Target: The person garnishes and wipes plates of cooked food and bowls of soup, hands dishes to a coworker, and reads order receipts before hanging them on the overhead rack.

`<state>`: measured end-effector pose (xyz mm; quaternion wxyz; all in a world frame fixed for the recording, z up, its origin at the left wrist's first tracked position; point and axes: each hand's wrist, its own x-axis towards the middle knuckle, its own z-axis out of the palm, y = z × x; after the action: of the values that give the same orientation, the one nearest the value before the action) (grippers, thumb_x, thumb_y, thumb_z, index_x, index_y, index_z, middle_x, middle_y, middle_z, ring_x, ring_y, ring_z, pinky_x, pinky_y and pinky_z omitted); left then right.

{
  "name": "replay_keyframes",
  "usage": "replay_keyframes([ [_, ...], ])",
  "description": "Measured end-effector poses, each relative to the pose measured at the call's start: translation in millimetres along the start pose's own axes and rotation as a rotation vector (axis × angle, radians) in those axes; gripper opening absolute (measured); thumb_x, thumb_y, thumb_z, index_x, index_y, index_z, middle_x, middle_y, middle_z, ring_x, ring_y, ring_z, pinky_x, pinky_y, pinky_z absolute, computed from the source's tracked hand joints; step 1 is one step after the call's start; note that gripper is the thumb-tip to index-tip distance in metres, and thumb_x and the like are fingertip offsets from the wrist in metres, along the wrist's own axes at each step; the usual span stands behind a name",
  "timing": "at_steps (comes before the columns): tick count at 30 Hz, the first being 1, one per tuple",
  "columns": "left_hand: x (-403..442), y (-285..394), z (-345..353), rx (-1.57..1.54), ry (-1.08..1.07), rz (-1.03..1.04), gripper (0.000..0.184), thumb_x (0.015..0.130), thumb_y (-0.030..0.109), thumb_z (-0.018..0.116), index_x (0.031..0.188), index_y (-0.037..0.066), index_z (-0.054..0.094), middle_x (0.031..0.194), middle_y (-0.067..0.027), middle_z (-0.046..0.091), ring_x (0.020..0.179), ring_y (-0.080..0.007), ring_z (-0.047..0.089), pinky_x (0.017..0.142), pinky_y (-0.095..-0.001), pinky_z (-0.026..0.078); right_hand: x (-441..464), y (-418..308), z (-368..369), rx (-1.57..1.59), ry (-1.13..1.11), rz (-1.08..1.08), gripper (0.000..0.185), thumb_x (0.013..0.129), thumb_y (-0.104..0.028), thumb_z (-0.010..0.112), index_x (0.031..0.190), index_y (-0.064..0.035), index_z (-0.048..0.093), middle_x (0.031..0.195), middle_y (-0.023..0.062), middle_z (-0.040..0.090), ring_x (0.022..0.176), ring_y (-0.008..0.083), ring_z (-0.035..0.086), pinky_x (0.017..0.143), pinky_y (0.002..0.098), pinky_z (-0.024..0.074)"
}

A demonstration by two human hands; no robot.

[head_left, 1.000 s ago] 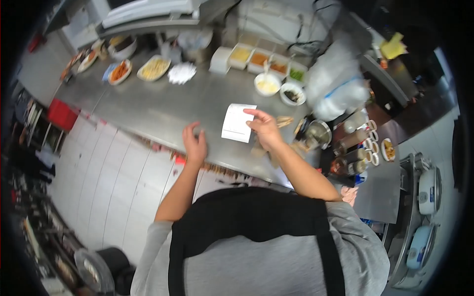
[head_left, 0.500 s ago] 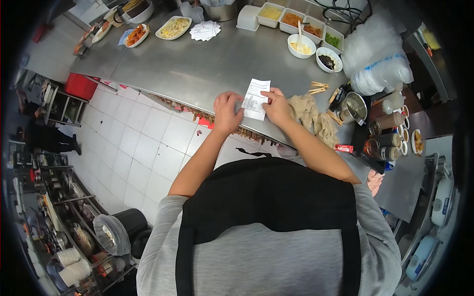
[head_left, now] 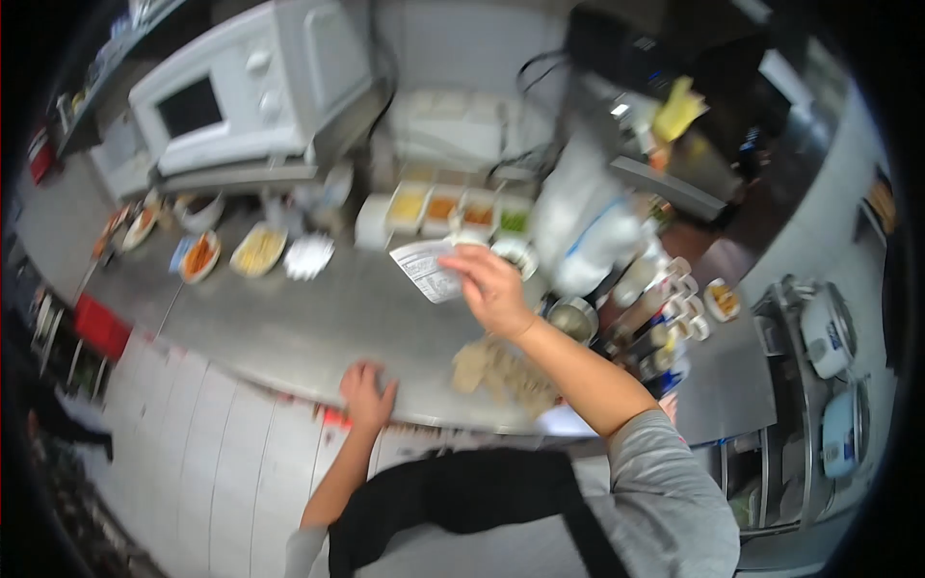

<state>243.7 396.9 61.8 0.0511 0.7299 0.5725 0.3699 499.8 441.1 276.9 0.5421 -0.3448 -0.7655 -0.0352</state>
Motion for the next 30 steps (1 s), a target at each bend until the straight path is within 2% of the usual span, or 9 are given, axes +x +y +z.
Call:
replay_keyframes([
  [3, 2.7, 20.6, -9.3, 0.093, 0.023, -0.086, 0.033, 0.071, 0.027, 0.067, 0.098, 0.011, 0.057, 0.106, -0.0112, 0.050, 0.111, -0.0305, 0.042, 0.095, -0.0466, 0.028, 109.4, -2.2, -102.2, -0.276, 0.265, -0.292, 0.030, 0.072, 0.009, 0.052, 0.095, -0.0068, 0.063, 0.097, 0.0112, 0.060, 0.088, 0.0266, 0.059, 0.079, 0.0295, 0.0466],
  [6, 3.2, 28.5, -11.6, 0.097, 0.035, -0.074, 0.031, 0.070, 0.025, 0.067, 0.096, 0.012, 0.056, 0.107, -0.0098, 0.050, 0.111, -0.0293, 0.042, 0.094, -0.0473, 0.027, 205.9, 16.8, -204.2, -0.019, 0.577, -0.060, 0.011, 0.080, 0.000, 0.059, 0.090, -0.0010, 0.064, 0.090, 0.0041, 0.064, 0.079, 0.0072, 0.056, 0.071, 0.0216, 0.0456],
  [9, 2.7, 31.0, -11.3, 0.116, 0.058, -0.065, 0.032, 0.069, 0.023, 0.067, 0.095, 0.012, 0.055, 0.106, -0.0095, 0.050, 0.111, -0.0292, 0.042, 0.094, -0.0456, 0.027, 270.7, 37.7, -285.5, 0.203, 0.625, 0.016, 0.023, 0.080, 0.005, 0.059, 0.103, 0.0041, 0.062, 0.097, 0.0082, 0.063, 0.086, 0.0124, 0.057, 0.078, 0.0230, 0.0457],
  [14, 2.9, 30.6, -11.0, 0.119, 0.052, -0.075, 0.032, 0.069, 0.025, 0.067, 0.096, 0.013, 0.055, 0.107, -0.0089, 0.050, 0.111, -0.0288, 0.042, 0.094, -0.0467, 0.027, 310.0, 62.7, -330.5, 0.186, 0.591, 0.170, 0.025, 0.073, 0.004, 0.065, 0.098, 0.0009, 0.067, 0.089, 0.0063, 0.065, 0.077, 0.0132, 0.059, 0.071, 0.0230, 0.0466],
  [19, 0.7, 28.0, -10.4, 0.128, 0.057, -0.078, 0.031, 0.069, 0.025, 0.066, 0.096, 0.013, 0.055, 0.107, -0.0086, 0.050, 0.110, -0.0290, 0.042, 0.094, -0.0470, 0.027, 341.5, 72.6, -333.6, -0.146, 0.759, 0.132, 0.019, 0.070, -0.004, 0.070, 0.090, -0.0047, 0.069, 0.085, 0.0106, 0.067, 0.074, 0.0167, 0.061, 0.071, 0.0267, 0.0483],
  [20, 0.3, 27.3, -10.3, 0.124, 0.060, -0.077, 0.031, 0.069, 0.025, 0.066, 0.096, 0.013, 0.056, 0.107, -0.0086, 0.050, 0.110, -0.0291, 0.042, 0.094, -0.0469, 0.028, 336.0, 55.7, -327.0, -0.433, 0.776, 0.183, 0.016, 0.068, -0.012, 0.071, 0.084, -0.0090, 0.069, 0.087, 0.0125, 0.065, 0.078, 0.0213, 0.061, 0.073, 0.0310, 0.0480],
  [23, 1.1, 26.5, -10.4, 0.117, 0.062, -0.070, 0.031, 0.069, 0.025, 0.067, 0.095, 0.013, 0.056, 0.107, -0.0087, 0.050, 0.110, -0.0290, 0.042, 0.094, -0.0463, 0.028, 321.8, 41.6, -291.3, -0.984, 0.821, -0.240, 0.014, 0.067, -0.017, 0.071, 0.080, -0.0114, 0.068, 0.088, 0.0119, 0.061, 0.084, 0.0244, 0.059, 0.076, 0.0339, 0.0464],
  [27, 1.2, 26.4, -11.2, 0.120, 0.061, -0.062, 0.031, 0.069, 0.025, 0.066, 0.095, 0.012, 0.057, 0.106, -0.0085, 0.051, 0.109, -0.0283, 0.043, 0.093, -0.0455, 0.029, 250.9, -2.1, -184.3, -0.506, 0.426, -0.391, 0.007, 0.076, -0.003, 0.061, 0.082, -0.0059, 0.064, 0.079, 0.0063, 0.056, 0.070, 0.0168, 0.055, 0.064, 0.0273, 0.0460],
  [30, -1.2, 23.5, -10.9, 0.104, 0.036, -0.053, 0.033, 0.070, 0.025, 0.066, 0.099, 0.012, 0.058, 0.109, -0.0090, 0.051, 0.112, -0.0287, 0.042, 0.094, -0.0479, 0.028, 157.7, -23.4, -90.1, -0.217, 0.147, -0.314, 0.019, 0.068, 0.008, 0.059, 0.081, -0.0055, 0.062, 0.081, 0.0064, 0.060, 0.076, 0.0193, 0.058, 0.069, 0.0296, 0.0482],
])
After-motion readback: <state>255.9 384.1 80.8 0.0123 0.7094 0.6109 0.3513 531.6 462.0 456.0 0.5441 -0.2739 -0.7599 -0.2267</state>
